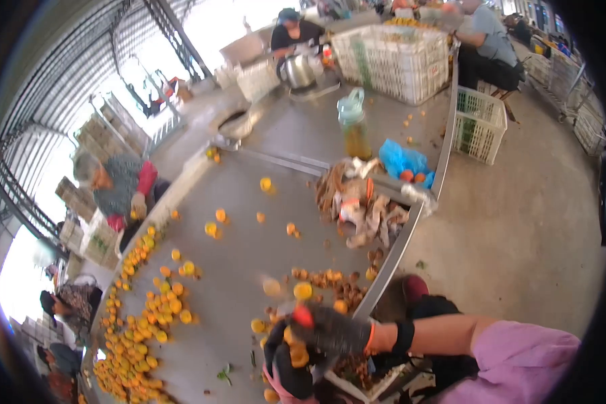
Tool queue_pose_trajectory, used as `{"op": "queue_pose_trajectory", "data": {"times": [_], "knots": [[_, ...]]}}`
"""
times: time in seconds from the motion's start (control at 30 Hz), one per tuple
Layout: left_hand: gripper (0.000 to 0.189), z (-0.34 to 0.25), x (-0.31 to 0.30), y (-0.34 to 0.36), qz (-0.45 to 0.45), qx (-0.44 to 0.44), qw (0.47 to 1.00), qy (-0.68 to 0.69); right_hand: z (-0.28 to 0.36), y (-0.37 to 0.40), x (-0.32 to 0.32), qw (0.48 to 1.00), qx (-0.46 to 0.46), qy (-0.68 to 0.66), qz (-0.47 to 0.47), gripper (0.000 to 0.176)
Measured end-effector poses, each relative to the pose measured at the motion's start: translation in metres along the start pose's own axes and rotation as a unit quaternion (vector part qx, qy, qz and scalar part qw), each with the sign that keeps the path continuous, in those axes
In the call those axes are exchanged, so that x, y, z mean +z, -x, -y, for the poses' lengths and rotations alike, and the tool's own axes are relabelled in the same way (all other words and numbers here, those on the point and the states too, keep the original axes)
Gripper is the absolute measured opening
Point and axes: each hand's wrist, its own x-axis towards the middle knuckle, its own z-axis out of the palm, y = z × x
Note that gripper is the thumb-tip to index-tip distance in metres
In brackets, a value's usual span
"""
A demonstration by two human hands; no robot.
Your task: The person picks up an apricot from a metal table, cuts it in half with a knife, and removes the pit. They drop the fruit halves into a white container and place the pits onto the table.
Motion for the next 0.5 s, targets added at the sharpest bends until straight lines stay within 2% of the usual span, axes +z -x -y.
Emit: {"op": "queue_pose_trajectory", "data": {"times": [0.03, 0.07, 0.1, 0.13, 0.17, 0.2, 0.23, 0.27, 0.3, 0.37, 0.47, 0.5], "knots": [[0.043, 0.000, 0.001, 0.006, -0.049, -0.196, 0.933, 0.297, 0.006, -0.005, -0.008, 0.989, 0.032, -0.141, -0.006, 0.032], [0.044, -0.002, 0.002, 0.003, -0.050, -0.169, 0.966, 0.190, 0.014, -0.006, -0.015, 0.964, 0.153, -0.217, 0.009, 0.031], [0.025, 0.003, 0.008, 0.003, -0.103, -0.116, 0.974, 0.163, 0.019, -0.006, -0.021, 0.918, 0.273, -0.286, 0.024, 0.030], [0.032, 0.009, 0.009, 0.004, -0.131, -0.158, 0.944, 0.258, 0.017, -0.003, -0.019, 0.906, 0.302, -0.295, 0.033, 0.030], [0.039, 0.003, 0.004, 0.003, -0.063, -0.211, 0.942, 0.255, 0.014, -0.001, -0.015, 0.929, 0.257, -0.263, 0.030, 0.028], [0.045, 0.017, 0.002, 0.003, -0.067, -0.228, 0.917, 0.322, 0.010, -0.001, -0.013, 0.952, 0.203, -0.228, 0.028, 0.026], [0.044, 0.011, 0.007, -0.002, -0.047, -0.135, 0.986, 0.083, 0.008, -0.003, -0.010, 0.945, 0.222, -0.236, 0.036, 0.026], [0.043, 0.007, 0.009, -0.005, -0.010, -0.033, 0.986, -0.162, 0.007, -0.005, -0.008, 0.941, 0.231, -0.244, 0.029, 0.022], [0.043, 0.009, 0.009, -0.005, -0.012, -0.045, 0.985, -0.164, 0.006, -0.007, -0.007, 0.939, 0.236, -0.248, 0.021, 0.019], [0.048, 0.014, 0.006, -0.004, -0.042, -0.148, 0.985, 0.075, 0.003, -0.010, -0.005, 0.947, 0.228, -0.226, 0.009, 0.018], [0.051, 0.031, -0.006, -0.003, -0.018, -0.154, 0.987, 0.051, -0.007, -0.014, 0.003, 0.958, 0.223, -0.182, -0.003, 0.018], [0.044, 0.031, -0.005, -0.004, -0.040, -0.146, 0.988, 0.017, -0.020, -0.014, 0.008, 0.979, 0.144, -0.145, -0.016, 0.019]]}}
